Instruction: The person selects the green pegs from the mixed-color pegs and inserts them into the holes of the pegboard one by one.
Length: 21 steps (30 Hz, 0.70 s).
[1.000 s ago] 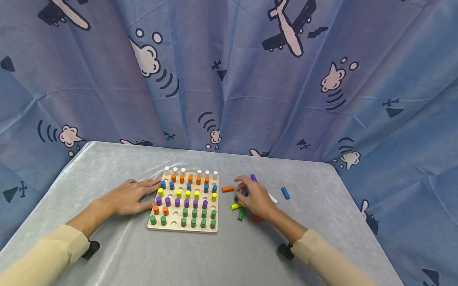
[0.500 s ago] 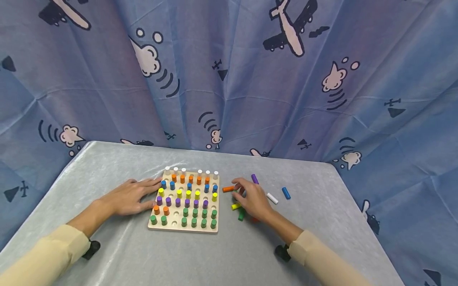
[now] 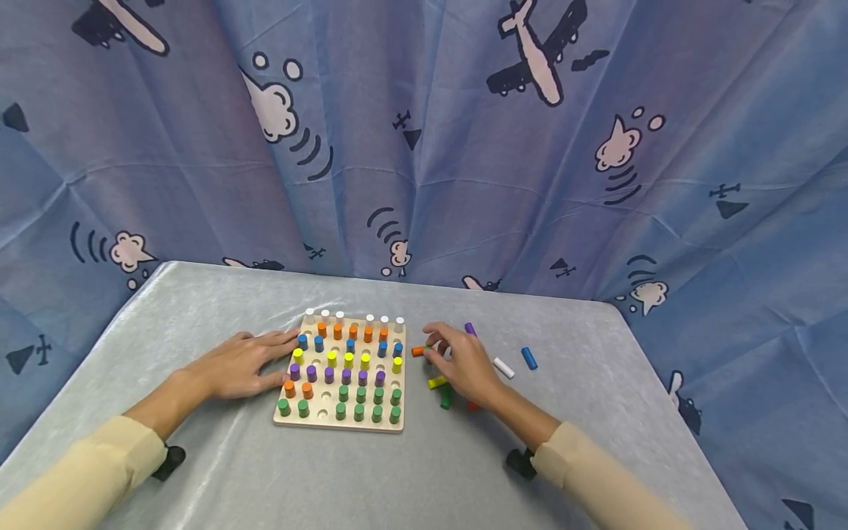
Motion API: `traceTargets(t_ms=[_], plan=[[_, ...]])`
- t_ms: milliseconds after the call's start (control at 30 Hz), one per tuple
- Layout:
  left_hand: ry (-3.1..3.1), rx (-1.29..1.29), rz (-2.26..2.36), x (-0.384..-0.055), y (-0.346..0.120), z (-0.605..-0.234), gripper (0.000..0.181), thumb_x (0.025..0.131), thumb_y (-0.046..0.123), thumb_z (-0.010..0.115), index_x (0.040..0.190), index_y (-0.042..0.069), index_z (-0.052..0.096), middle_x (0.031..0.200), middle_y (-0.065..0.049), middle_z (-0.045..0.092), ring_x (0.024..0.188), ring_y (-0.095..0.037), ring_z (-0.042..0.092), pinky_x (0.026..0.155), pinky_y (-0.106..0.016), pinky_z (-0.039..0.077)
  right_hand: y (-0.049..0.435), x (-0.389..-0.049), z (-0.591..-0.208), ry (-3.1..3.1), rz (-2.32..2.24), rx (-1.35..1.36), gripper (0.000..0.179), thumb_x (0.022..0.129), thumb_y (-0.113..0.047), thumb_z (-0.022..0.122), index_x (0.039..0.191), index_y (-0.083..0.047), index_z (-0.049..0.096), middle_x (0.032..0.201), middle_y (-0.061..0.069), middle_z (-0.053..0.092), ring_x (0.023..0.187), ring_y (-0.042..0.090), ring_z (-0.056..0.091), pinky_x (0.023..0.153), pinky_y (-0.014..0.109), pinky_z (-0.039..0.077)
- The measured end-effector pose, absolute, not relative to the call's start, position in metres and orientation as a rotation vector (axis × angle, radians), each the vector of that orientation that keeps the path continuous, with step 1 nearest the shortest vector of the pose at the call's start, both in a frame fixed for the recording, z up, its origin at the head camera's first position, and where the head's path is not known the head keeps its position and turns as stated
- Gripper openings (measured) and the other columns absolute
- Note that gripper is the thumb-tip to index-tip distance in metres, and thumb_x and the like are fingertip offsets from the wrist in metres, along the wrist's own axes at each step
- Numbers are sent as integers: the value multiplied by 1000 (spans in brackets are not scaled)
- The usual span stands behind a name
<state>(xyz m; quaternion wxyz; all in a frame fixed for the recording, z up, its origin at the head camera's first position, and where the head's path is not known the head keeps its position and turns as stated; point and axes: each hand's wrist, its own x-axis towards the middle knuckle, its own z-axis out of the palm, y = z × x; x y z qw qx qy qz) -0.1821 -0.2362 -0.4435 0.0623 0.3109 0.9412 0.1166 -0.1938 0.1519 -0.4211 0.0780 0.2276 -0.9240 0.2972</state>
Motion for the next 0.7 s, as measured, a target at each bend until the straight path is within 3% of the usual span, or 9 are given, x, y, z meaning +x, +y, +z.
traceTargets(t_ms=[233,533,700], plan=[[2839,940,350,-183,-237,-444,70,99,54,50,149,6,45,159,-13,35,141,-37,39,101,-66,36,142,-194,-404,-2731,879,764,34,87,-10,78,119,-10,67,93,-3,71,76,9,60,67,34,56],[2833,938,341,-183,-237,-443,70,99,54,50,149,5,45,158,-13,35,141,-38,39,100,-67,36,123,-191,-384,-2685,880,909,34,88,-9,77,121,-9,66,95,-2,71,76,8,61,66,23,52],[2835,938,339,-183,-237,-443,70,99,54,49,149,6,45,158,-13,35,141,-38,39,100,-67,36,111,-186,-377,-2666,915,988,35,88,-8,76,122,-6,65,97,2,72,77,10,61,66,30,55]])
